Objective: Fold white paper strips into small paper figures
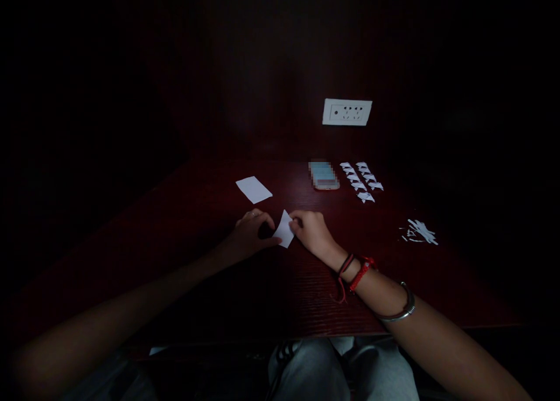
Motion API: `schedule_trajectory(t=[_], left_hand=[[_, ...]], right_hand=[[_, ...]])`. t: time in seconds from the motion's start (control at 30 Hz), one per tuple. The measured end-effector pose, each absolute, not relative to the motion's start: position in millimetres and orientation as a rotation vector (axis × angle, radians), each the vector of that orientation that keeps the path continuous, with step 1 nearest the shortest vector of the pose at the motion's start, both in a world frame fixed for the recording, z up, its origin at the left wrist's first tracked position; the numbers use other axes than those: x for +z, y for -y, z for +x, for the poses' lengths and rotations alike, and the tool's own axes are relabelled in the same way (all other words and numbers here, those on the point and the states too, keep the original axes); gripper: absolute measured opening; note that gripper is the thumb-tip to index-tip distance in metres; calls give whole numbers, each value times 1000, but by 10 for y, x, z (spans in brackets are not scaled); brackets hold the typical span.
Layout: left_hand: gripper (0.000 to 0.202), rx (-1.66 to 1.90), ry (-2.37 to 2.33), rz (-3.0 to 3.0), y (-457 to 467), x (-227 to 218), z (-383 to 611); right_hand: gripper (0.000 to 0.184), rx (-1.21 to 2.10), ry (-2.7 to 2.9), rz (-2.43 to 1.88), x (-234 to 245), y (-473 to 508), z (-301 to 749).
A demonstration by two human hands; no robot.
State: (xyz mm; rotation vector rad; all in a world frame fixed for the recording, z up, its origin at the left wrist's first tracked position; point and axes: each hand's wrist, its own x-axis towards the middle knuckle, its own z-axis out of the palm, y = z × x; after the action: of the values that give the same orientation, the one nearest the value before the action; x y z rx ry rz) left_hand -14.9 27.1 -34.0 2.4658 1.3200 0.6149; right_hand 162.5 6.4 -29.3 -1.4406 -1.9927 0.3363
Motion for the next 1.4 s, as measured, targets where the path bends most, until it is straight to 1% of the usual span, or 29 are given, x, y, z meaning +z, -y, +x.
schedule_trajectory(t=[0.1, 0.3, 0.43, 0.57, 0.77, 0.87, 1.0, 1.17, 1.4], left_hand=[[29, 643, -1302, 2531, -255, -359, -158], [32, 668, -1236, 2577, -263, -338, -183], [25, 568, -1040, 2512, -318, -270, -256], [21, 581, -996, 2430, -358, -221, -333], [19, 493, -930, 2307, -384, -193, -380], [19, 460, -928, 2196, -411, -204, -410], [22, 450, -942, 2068, -470, -244, -447], [24, 444, -940, 1929, -522, -270, -464], [25, 476, -980, 1945, -499, -248, -444]], right_hand=[[13, 174, 2063, -1356, -293, -10, 1592], [16, -179, 2391, -1241, -309, 44, 1606], [20, -339, 2501, -1258, -299, 68, 1586], [23, -306, 2544, -1271, -263, 90, 1551], [20, 39, 2434, -1330, -243, 98, 1500], [19, 112, 2386, -1331, -255, 97, 1487], [19, 45, 2406, -1288, -256, 100, 1486], [21, -153, 2506, -1230, -268, 89, 1508], [23, -375, 2644, -1043, -325, 42, 1553]])
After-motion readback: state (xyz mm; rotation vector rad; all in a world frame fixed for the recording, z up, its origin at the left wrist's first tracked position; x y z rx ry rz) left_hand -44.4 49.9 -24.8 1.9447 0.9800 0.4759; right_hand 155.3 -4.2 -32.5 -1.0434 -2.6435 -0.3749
